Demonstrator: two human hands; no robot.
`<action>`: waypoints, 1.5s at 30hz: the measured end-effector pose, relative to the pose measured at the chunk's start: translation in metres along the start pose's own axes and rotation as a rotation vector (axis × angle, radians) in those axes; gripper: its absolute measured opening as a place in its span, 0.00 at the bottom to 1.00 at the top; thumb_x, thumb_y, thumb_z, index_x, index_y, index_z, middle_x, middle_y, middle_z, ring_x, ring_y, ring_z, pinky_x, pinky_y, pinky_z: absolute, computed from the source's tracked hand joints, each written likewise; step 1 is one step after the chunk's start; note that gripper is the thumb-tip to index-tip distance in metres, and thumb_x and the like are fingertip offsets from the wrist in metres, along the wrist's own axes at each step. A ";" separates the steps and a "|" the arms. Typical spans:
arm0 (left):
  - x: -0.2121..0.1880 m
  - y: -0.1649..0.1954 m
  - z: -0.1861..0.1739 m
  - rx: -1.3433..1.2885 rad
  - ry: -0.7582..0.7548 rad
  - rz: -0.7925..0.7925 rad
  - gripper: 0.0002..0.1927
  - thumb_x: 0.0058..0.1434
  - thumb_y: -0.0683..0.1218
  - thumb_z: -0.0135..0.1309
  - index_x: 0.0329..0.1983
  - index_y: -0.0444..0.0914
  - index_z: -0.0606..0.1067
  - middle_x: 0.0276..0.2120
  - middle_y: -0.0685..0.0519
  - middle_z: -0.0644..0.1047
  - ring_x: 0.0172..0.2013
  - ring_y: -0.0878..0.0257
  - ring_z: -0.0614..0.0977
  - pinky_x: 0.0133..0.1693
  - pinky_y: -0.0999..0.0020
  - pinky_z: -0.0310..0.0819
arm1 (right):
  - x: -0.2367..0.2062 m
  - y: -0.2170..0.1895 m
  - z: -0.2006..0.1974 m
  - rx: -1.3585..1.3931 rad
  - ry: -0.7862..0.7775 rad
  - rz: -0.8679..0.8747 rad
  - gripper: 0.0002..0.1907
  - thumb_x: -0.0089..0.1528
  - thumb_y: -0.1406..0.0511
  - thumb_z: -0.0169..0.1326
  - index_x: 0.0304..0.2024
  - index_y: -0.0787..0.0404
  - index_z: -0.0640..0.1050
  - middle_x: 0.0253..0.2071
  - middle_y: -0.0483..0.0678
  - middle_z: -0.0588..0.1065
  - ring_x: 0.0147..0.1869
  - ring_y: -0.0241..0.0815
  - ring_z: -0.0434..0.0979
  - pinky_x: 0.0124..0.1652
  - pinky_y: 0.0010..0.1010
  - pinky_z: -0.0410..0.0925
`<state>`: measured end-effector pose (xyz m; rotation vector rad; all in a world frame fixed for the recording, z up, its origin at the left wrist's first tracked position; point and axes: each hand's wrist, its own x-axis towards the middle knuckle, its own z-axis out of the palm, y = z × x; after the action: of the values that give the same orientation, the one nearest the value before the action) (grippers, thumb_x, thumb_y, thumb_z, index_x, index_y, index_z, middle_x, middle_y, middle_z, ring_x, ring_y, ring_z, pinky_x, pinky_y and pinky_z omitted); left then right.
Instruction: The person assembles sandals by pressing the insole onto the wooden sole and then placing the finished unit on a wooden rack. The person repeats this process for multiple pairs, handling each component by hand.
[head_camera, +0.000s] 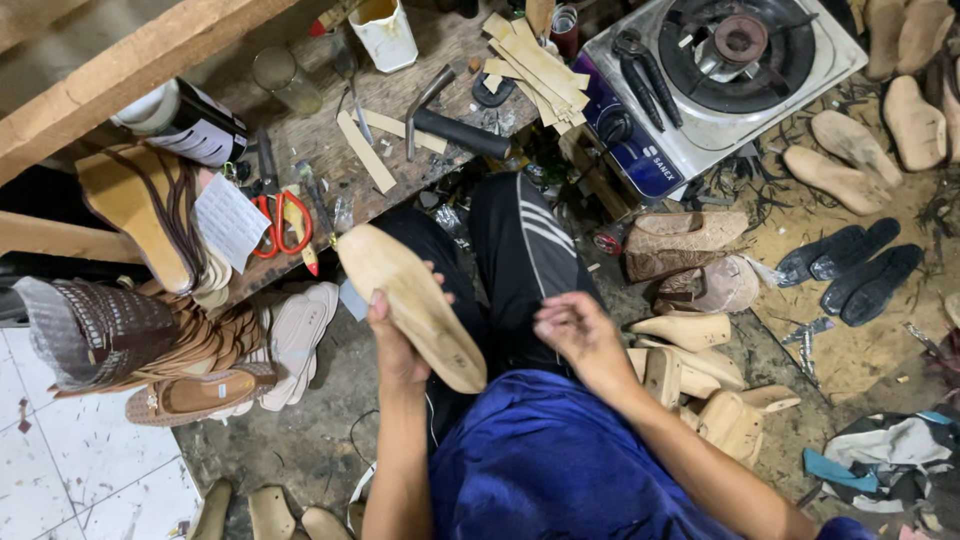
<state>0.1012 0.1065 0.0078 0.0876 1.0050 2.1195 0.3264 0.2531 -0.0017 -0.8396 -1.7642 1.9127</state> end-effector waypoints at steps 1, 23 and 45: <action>-0.001 0.001 -0.009 -0.036 0.009 -0.014 0.46 0.60 0.71 0.51 0.66 0.31 0.65 0.52 0.42 0.76 0.45 0.50 0.80 0.47 0.53 0.78 | 0.003 0.007 -0.012 0.037 0.055 0.004 0.14 0.65 0.66 0.59 0.51 0.65 0.73 0.43 0.49 0.77 0.48 0.38 0.78 0.50 0.31 0.73; 0.001 -0.015 -0.119 -0.778 -0.118 -0.146 0.45 0.58 0.65 0.60 0.65 0.29 0.62 0.53 0.42 0.71 0.49 0.52 0.74 0.49 0.60 0.72 | 0.196 -0.019 -0.112 -0.089 0.280 -0.282 0.10 0.71 0.74 0.49 0.56 0.66 0.71 0.35 0.45 0.72 0.35 0.34 0.73 0.35 0.25 0.70; -0.001 -0.003 -0.135 -0.800 -0.131 -0.090 0.48 0.57 0.62 0.64 0.67 0.27 0.59 0.56 0.42 0.68 0.51 0.52 0.73 0.51 0.58 0.70 | 0.501 -0.213 -0.113 -1.187 -0.396 0.428 0.15 0.61 0.65 0.58 0.49 0.66 0.78 0.38 0.56 0.82 0.34 0.52 0.83 0.40 0.56 0.76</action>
<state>0.0552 0.0216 -0.0862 -0.2067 0.0384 2.2429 0.0108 0.6915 0.1281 -1.3225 -3.2380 1.0922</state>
